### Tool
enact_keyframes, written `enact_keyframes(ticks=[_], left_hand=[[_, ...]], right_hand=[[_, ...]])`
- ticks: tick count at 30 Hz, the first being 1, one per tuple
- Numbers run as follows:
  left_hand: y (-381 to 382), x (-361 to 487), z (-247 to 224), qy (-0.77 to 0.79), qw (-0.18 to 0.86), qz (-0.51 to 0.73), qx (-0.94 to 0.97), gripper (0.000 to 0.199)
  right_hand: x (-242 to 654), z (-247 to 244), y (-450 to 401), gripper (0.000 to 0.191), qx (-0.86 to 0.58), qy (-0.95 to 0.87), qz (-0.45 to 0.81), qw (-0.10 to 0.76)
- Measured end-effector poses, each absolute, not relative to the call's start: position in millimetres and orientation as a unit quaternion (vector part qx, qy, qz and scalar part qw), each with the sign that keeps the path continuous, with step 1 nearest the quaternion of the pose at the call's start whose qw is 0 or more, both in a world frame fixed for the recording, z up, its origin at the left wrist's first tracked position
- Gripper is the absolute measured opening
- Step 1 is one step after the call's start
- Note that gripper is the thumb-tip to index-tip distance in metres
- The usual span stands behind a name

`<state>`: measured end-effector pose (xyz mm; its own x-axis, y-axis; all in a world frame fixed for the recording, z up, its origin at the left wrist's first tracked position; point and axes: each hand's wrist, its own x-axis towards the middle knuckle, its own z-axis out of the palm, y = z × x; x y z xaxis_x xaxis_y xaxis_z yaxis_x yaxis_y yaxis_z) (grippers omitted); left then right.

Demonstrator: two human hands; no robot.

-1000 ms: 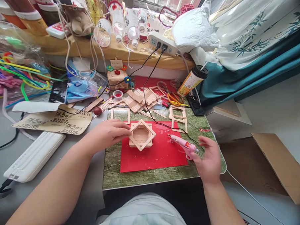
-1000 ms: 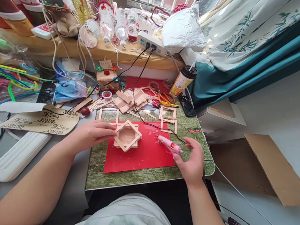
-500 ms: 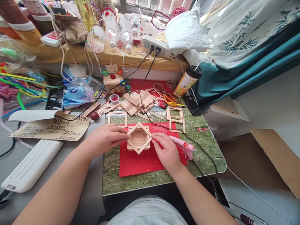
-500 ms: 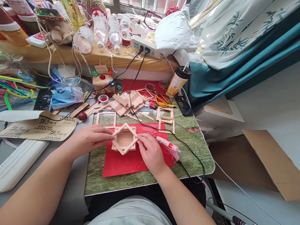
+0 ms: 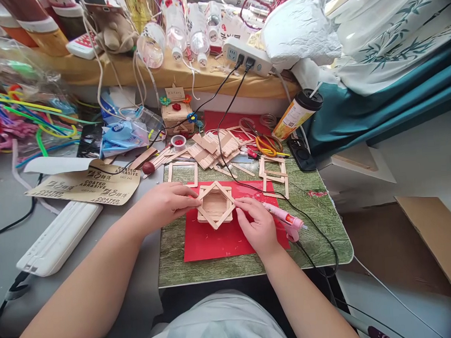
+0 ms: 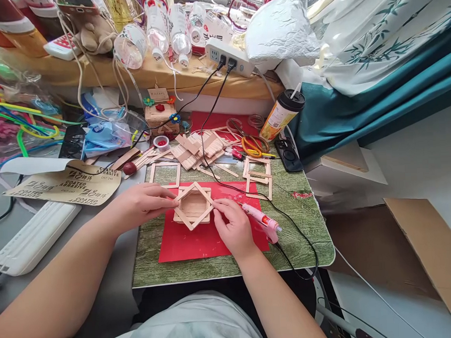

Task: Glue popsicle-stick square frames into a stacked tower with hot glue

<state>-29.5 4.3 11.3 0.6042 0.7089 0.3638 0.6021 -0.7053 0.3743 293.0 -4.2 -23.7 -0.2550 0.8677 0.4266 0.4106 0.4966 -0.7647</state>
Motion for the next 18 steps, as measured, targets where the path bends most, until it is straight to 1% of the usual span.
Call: enact_keyframes(ticks=[6,12,18], left_hand=[[3,-30,11,0.377,0.106,0.236,0.889,0.026],[1,-29,17,0.384,0.131,0.229,0.885,0.026],[2,-28,13,0.382,0.133,0.234,0.884,0.026]], right_hand=[[286,-21,-9,0.027,-0.428,-0.752,0.249,0.435],[280,-22,-9,0.022,-0.453,-0.735,0.250,0.438],[278,-22,-10,0.024,-0.456,-0.737,0.244,0.435]])
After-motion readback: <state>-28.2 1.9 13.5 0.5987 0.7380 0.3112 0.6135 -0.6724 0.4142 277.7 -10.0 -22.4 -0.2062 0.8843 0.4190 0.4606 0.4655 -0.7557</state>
